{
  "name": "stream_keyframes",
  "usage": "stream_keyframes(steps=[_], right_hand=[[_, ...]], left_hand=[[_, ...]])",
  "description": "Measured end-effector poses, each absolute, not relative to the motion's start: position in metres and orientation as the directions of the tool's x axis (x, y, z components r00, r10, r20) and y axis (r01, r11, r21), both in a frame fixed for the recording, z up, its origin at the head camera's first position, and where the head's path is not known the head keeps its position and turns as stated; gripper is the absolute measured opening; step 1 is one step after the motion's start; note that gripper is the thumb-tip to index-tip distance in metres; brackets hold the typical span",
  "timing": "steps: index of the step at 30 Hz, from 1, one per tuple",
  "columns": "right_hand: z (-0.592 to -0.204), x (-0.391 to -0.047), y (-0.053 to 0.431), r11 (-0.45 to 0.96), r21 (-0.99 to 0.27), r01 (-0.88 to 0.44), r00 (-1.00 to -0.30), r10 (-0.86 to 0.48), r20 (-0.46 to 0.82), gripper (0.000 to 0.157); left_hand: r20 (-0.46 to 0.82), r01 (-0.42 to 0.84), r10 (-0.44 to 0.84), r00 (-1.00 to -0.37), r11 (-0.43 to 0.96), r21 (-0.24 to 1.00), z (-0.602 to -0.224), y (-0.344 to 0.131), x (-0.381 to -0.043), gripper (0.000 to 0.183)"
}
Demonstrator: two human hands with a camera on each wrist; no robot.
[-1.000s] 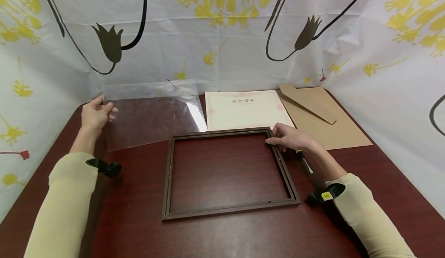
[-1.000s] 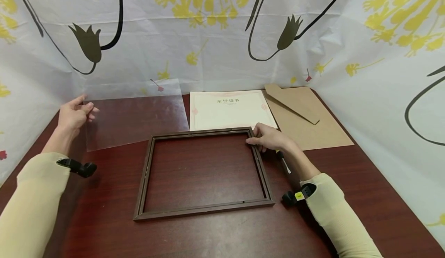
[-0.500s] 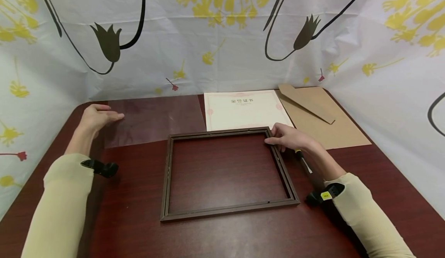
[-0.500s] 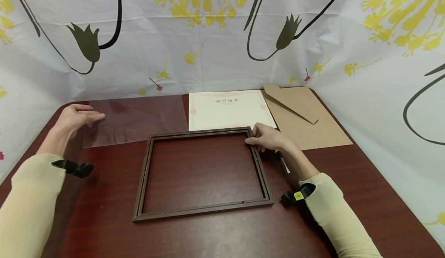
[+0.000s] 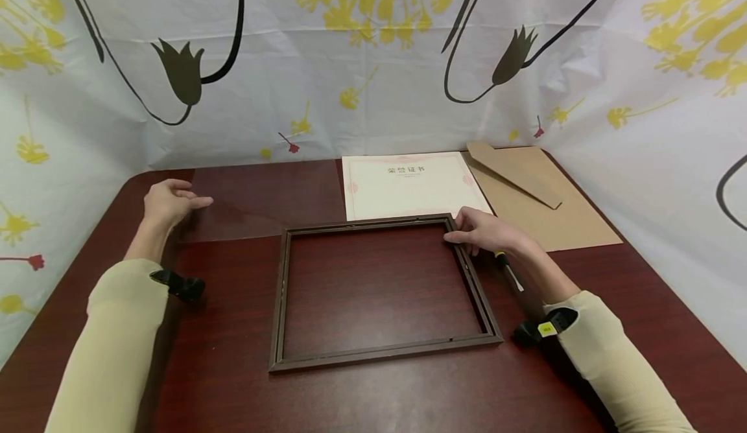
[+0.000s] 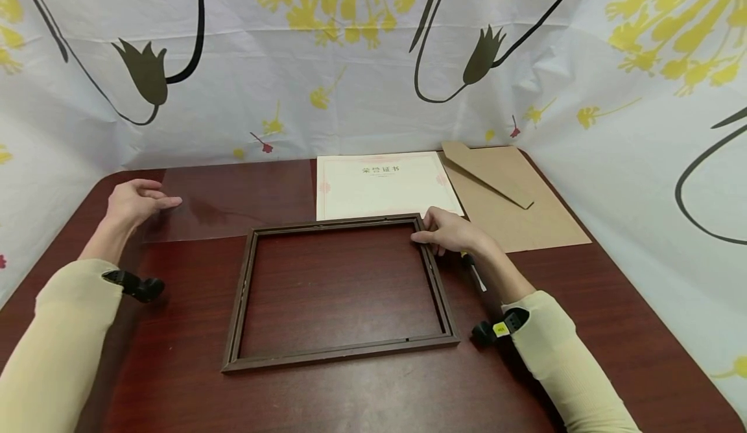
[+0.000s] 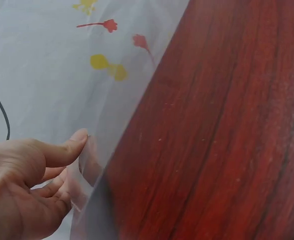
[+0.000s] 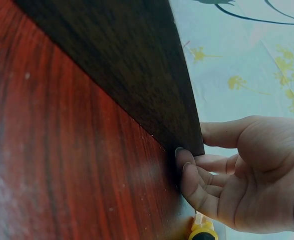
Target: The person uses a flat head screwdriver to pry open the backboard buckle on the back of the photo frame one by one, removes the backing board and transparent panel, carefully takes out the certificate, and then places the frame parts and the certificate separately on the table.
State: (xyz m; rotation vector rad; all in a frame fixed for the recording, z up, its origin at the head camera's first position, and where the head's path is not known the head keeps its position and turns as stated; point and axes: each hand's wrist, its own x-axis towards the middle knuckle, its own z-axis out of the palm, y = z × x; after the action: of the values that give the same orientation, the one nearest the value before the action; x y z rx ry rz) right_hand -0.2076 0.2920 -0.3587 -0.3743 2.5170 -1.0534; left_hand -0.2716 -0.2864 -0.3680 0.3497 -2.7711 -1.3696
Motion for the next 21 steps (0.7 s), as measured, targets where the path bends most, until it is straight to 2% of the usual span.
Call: stream_keyframes(steps=[4,21], right_hand=[[-0.358,-0.208,0.292,0.689,-0.718,-0.096,-0.89,-0.382,-0.247,0.03],[-0.358,-0.207,0.29,0.691,-0.717,-0.095,-0.893,-0.378,-0.246,0.031]], left_hand=[[-0.076,-0.204,-0.233,-0.97,0.595,0.777,-0.371,-0.284,-0.273,0.071],[-0.056,-0.19,-0.22,-0.974,0.653,0.733,-0.38,-0.277,-0.277,0.067]])
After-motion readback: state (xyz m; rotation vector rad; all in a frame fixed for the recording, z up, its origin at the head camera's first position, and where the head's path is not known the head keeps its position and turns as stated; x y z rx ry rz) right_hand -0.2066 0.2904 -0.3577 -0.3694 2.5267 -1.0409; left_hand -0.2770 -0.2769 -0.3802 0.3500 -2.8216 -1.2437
